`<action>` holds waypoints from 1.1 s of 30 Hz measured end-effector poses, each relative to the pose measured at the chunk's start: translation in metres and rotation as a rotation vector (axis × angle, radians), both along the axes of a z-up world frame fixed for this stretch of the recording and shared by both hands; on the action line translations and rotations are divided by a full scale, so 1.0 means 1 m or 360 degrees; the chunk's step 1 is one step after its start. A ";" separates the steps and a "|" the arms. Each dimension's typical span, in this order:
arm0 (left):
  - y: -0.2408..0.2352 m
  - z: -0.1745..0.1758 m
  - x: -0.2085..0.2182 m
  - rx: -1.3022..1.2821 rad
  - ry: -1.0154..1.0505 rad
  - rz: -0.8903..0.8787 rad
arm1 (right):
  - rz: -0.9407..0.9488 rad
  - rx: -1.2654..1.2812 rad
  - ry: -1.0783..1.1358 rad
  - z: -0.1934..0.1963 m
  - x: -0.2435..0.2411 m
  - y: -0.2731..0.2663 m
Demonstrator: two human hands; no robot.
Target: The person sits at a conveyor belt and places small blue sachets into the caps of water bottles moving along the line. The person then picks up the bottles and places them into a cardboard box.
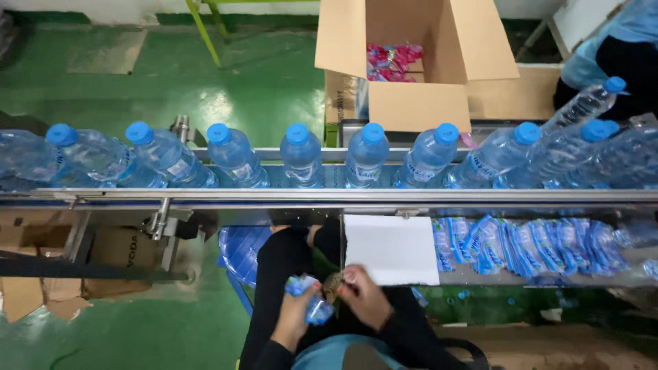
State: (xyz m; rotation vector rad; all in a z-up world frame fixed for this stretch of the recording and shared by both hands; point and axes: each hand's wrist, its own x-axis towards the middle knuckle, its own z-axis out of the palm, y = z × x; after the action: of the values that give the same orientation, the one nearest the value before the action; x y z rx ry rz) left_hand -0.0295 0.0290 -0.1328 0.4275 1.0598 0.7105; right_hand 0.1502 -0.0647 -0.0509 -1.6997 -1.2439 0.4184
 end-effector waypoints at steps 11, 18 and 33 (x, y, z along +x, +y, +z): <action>-0.028 0.100 0.047 0.0015 -0.0044 0.0265 | 0.0301 -0.0492 0.0601 0.044 0.000 -0.006; -0.024 0.115 0.035 -0.0279 -0.0448 -0.0056 | 0.0160 -0.0743 0.0847 0.094 0.073 -0.023; -0.022 0.144 0.023 -0.0093 -0.0275 -0.0081 | -0.1012 0.0328 -0.1473 0.248 0.318 0.001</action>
State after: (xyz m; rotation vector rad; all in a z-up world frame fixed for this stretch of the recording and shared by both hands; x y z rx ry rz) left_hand -0.0065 0.0072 0.0110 0.3352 0.9018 0.6576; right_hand 0.4683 -0.0640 0.1967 -2.0389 -1.1819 -0.9399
